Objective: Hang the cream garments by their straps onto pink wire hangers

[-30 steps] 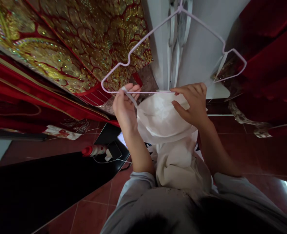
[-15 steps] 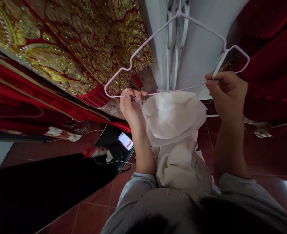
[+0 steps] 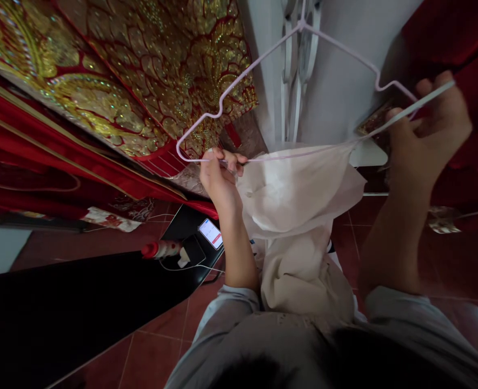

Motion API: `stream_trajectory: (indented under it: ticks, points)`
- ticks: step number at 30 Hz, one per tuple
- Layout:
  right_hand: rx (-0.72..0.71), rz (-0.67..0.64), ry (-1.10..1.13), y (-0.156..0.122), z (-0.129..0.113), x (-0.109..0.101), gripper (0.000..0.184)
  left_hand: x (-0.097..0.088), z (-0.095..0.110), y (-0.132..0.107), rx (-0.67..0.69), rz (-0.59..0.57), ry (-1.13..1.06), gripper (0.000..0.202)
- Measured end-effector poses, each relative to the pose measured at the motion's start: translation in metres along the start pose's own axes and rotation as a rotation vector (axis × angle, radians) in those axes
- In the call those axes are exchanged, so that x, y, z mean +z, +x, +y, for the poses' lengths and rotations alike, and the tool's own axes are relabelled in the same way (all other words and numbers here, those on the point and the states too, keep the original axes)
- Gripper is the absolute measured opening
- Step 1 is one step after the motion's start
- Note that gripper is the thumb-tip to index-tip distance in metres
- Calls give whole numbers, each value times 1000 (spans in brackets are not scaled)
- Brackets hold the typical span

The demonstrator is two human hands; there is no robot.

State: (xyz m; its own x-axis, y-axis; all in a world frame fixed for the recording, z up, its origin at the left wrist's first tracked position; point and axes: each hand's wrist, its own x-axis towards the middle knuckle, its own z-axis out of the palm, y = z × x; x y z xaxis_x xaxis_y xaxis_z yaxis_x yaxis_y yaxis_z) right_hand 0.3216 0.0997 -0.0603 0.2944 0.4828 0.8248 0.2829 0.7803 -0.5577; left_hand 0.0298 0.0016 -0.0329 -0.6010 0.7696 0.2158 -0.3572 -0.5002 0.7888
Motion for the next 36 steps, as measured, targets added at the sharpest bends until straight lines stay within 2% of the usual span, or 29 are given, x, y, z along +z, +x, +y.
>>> stream_trajectory:
  ticks: [3, 4, 8, 10, 12, 14, 16, 18, 20, 22, 24, 26, 32, 36]
  points:
    - [-149, 253, 37, -23, -9, 9, 36, 0, -1, 1, -11, -4, -30, 35]
    - [-170, 279, 40, -31, -13, 14, 34, 0, -1, 2, -13, -1, -34, 35]
    - [-81, 156, 63, -48, -16, 31, 51, 0, -1, 2, -16, 12, -32, 36]
    - [-49, 215, 91, -45, -12, 31, 53, -1, -1, 1, -25, -3, -53, 38]
    - [-73, 290, 96, -38, -9, 27, 46, 0, -1, 0, -46, -17, -68, 39]
    - [-121, 297, 64, -34, -12, 22, 42, 1, -2, -1, -74, -1, -38, 36]
    - [-155, 230, 29, -34, -20, 19, 49, 3, -5, -2, -97, 36, 13, 36]
    - [-116, 88, 21, -38, -32, 20, 61, 6, -7, -3, -104, 62, 46, 38]
    - [6, -178, -2, -43, -44, 22, 65, 7, -10, -4, -93, 60, 54, 39]
    - [126, -482, -66, -46, -54, 26, 61, 6, -13, -5, -64, 33, 41, 38]
    - [171, -676, -126, -45, -60, 30, 55, 3, -14, -6, -32, -7, 22, 37]
    - [163, -724, -145, -44, -63, 32, 50, -1, -14, -7, -25, -48, 24, 35]
    - [183, -629, -176, -42, -59, 28, 49, -12, -17, -18, -112, -117, 126, 42]
    - [192, -591, -170, -42, -60, 27, 49, -24, -25, -29, -139, -173, 193, 30]
